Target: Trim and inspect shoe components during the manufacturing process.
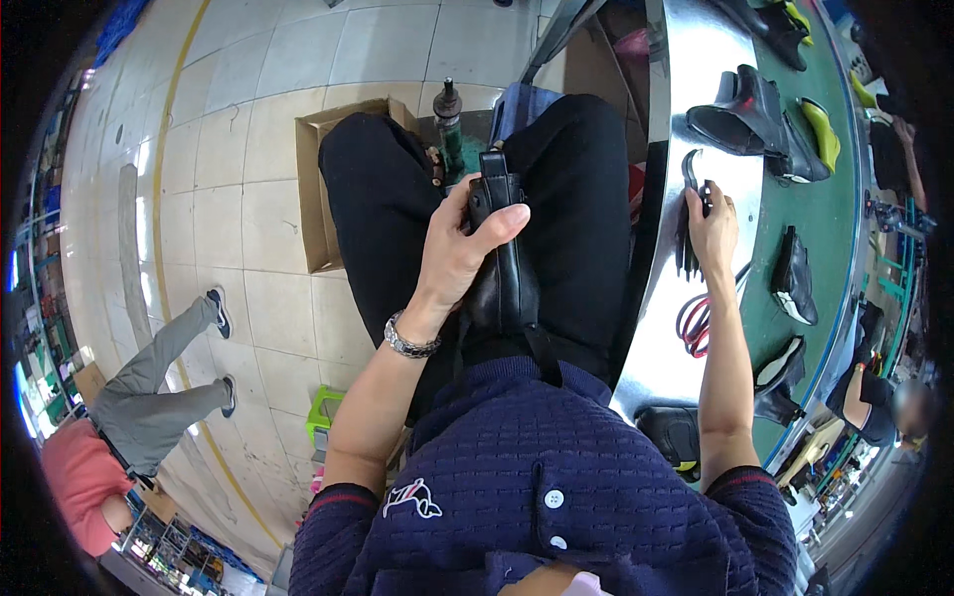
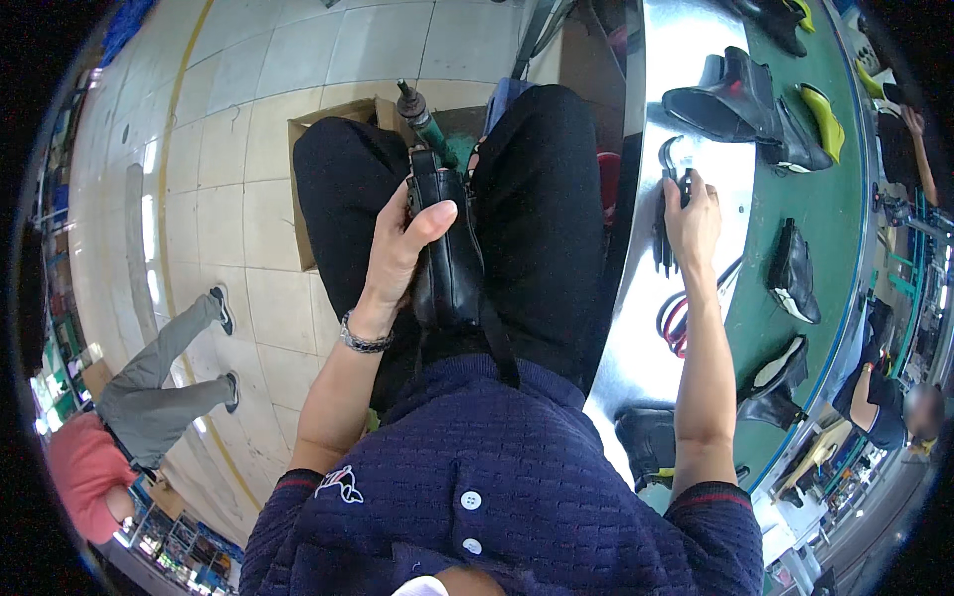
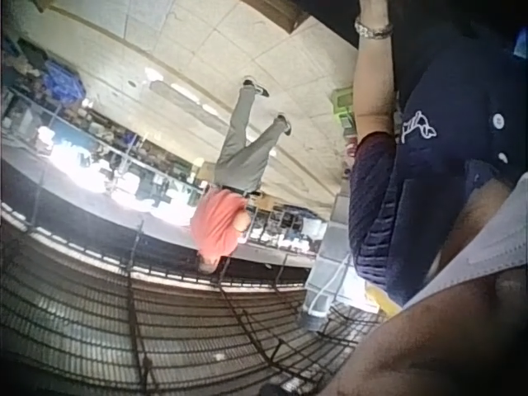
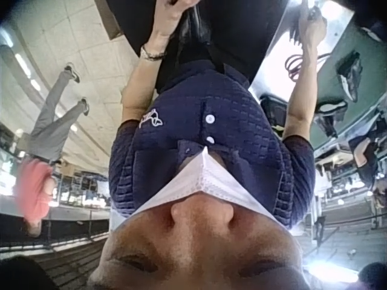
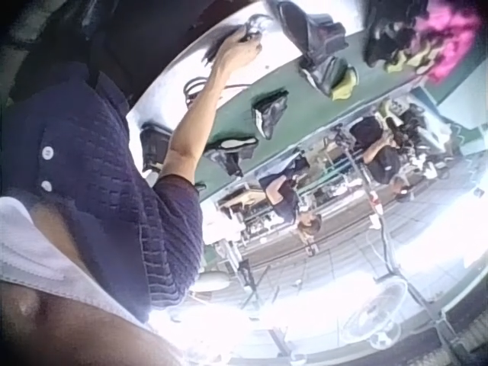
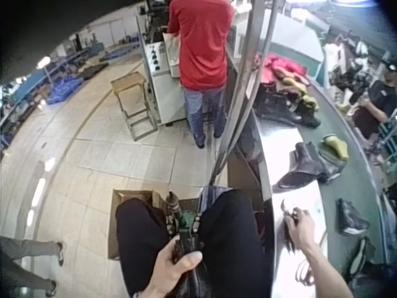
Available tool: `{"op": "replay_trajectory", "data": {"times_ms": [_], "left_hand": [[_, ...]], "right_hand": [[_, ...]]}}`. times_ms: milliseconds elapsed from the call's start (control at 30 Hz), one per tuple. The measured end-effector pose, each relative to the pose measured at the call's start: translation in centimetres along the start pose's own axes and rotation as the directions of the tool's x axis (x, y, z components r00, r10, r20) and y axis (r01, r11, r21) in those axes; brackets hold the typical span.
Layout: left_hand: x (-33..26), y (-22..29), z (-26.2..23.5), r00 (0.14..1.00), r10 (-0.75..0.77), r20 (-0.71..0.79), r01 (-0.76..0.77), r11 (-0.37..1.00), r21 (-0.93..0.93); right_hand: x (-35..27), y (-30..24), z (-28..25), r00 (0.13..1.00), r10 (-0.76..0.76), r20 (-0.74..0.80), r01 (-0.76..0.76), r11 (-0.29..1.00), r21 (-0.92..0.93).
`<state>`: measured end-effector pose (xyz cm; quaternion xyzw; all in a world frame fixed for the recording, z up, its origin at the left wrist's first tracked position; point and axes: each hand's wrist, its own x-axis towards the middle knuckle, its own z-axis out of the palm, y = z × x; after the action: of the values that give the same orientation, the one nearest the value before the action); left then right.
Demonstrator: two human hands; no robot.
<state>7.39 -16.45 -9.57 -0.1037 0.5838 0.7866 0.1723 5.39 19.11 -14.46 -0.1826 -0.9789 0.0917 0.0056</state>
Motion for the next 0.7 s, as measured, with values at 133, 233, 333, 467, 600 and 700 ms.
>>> {"op": "replay_trajectory", "data": {"times_ms": [133,233,333,467,600,700], "left_hand": [[0.3,-0.5,-1.0,0.999,0.022,-0.033,-0.023,1.0,-0.015],[0.3,-1.0,-1.6,0.999,-0.003,-0.038,0.001,0.999,-0.043],[0.4,-1.4,-1.1,0.997,0.046,-0.061,-0.046,0.999,0.001],[0.2,-1.3,-1.1,1.0,0.002,-0.024,-0.002,1.0,0.004],[-0.1,-1.6,-1.1,0.996,0.084,-0.024,-0.081,0.991,0.109],[-0.8,-1.7,-0.7,0.993,0.103,-0.057,-0.093,0.984,0.151]], "right_hand": [[0.0,-0.7,-2.5,0.915,0.054,0.4,-0.296,0.764,0.573],[-4.6,-9.3,-9.0,0.697,-0.229,0.68,-0.489,0.542,0.684],[-7.4,-11.0,-8.3,0.382,-0.564,0.732,-0.542,0.505,0.672],[-8.9,-13.6,-8.1,0.146,-0.559,0.816,-0.617,0.593,0.517],[-8.7,-14.8,-7.9,0.074,-0.522,0.85,-0.5,0.718,0.485],[-8.5,-15.3,-8.0,0.006,-0.527,0.85,-0.39,0.781,0.487]]}}
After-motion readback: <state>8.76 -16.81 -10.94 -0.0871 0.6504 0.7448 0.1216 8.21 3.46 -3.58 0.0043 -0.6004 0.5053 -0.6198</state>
